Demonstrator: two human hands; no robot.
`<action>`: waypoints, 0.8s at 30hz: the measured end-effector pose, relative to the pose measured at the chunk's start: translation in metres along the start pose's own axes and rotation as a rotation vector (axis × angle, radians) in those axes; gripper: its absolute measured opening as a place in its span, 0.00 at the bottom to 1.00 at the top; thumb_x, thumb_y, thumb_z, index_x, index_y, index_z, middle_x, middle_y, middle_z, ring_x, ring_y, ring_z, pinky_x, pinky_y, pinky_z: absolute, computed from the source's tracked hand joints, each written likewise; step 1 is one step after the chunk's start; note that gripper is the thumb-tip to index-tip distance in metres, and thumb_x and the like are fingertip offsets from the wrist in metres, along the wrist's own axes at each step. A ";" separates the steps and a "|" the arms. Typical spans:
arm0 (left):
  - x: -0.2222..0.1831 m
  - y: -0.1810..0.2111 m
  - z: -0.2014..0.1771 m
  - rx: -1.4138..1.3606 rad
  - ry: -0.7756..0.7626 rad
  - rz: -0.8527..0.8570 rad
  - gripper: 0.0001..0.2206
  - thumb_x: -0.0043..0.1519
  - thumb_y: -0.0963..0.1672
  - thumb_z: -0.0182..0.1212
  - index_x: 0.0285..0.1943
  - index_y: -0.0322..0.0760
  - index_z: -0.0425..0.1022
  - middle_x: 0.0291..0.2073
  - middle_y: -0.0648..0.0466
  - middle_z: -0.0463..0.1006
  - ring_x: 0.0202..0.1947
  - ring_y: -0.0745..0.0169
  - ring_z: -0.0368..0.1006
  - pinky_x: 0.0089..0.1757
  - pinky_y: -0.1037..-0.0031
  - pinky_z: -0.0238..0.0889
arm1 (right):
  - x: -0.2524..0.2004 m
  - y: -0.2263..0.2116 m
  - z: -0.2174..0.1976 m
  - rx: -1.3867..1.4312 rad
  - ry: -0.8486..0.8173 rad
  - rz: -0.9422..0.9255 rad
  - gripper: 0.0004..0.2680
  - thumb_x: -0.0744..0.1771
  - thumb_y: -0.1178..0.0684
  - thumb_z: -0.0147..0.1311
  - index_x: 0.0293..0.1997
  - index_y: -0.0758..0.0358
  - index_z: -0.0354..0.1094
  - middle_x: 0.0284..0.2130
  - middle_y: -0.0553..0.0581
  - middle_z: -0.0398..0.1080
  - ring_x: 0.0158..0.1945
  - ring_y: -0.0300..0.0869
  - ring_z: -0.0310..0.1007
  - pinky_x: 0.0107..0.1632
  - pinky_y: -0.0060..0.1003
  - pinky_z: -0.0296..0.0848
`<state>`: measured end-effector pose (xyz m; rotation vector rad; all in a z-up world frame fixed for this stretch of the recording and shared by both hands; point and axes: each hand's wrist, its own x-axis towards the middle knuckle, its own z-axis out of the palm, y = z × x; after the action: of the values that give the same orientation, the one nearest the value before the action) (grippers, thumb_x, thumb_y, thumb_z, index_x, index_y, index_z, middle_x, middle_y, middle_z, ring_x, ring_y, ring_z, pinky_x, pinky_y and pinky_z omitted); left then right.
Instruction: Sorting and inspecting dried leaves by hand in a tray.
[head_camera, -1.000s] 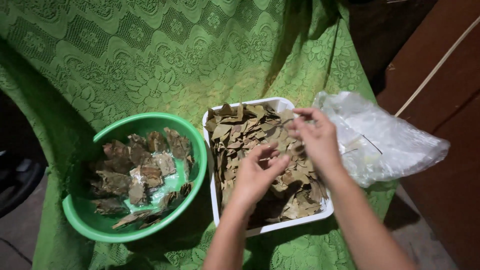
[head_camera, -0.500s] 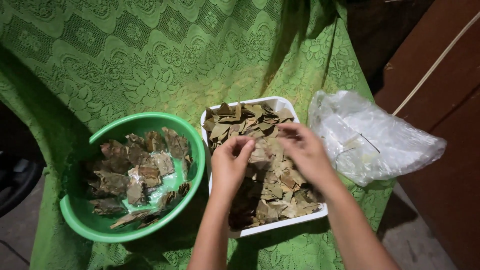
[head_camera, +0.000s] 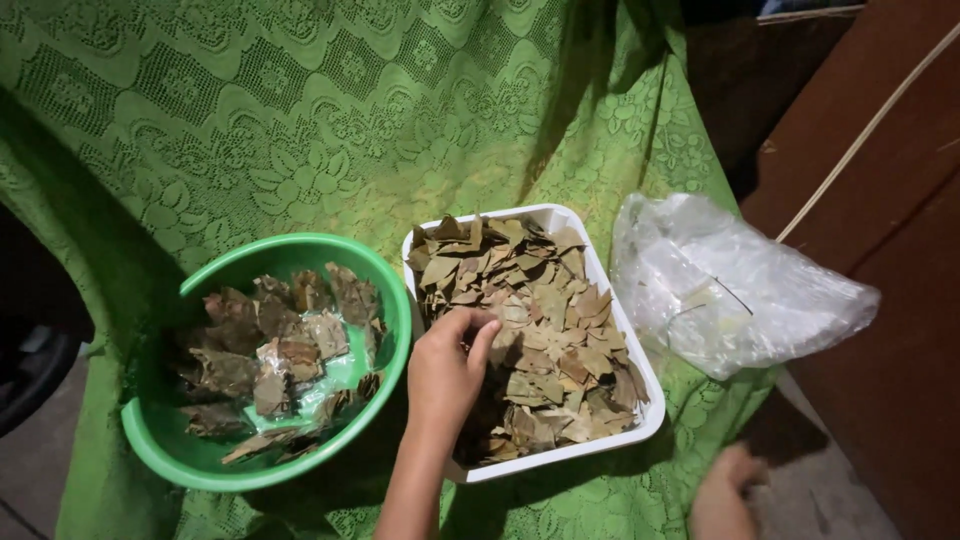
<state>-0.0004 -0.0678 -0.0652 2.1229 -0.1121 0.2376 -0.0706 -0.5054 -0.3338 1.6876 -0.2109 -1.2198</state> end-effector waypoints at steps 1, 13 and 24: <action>0.000 -0.001 0.000 -0.006 -0.006 0.002 0.07 0.62 0.46 0.63 0.44 0.42 0.81 0.40 0.56 0.86 0.37 0.65 0.82 0.40 0.74 0.78 | 0.025 -0.016 0.015 0.003 0.000 -0.003 0.22 0.63 0.37 0.51 0.63 0.49 0.57 0.66 0.61 0.57 0.70 0.47 0.54 0.69 0.44 0.50; 0.004 -0.016 -0.001 -0.172 0.081 0.136 0.05 0.62 0.44 0.62 0.36 0.39 0.80 0.33 0.55 0.84 0.35 0.62 0.80 0.39 0.73 0.70 | 0.103 -0.073 -0.046 0.038 0.130 -0.059 0.22 0.63 0.36 0.53 0.62 0.47 0.59 0.64 0.58 0.59 0.68 0.45 0.57 0.66 0.42 0.53; 0.012 -0.025 0.013 -0.127 0.055 0.058 0.07 0.57 0.49 0.64 0.33 0.48 0.84 0.29 0.62 0.86 0.31 0.67 0.82 0.36 0.78 0.71 | 0.097 -0.044 -0.095 0.077 0.142 -0.109 0.21 0.63 0.35 0.54 0.60 0.45 0.60 0.62 0.56 0.61 0.66 0.43 0.59 0.64 0.41 0.55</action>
<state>0.0175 -0.0651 -0.0896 1.9870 -0.1525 0.3148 0.0339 -0.4865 -0.4292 1.8648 -0.0805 -1.1786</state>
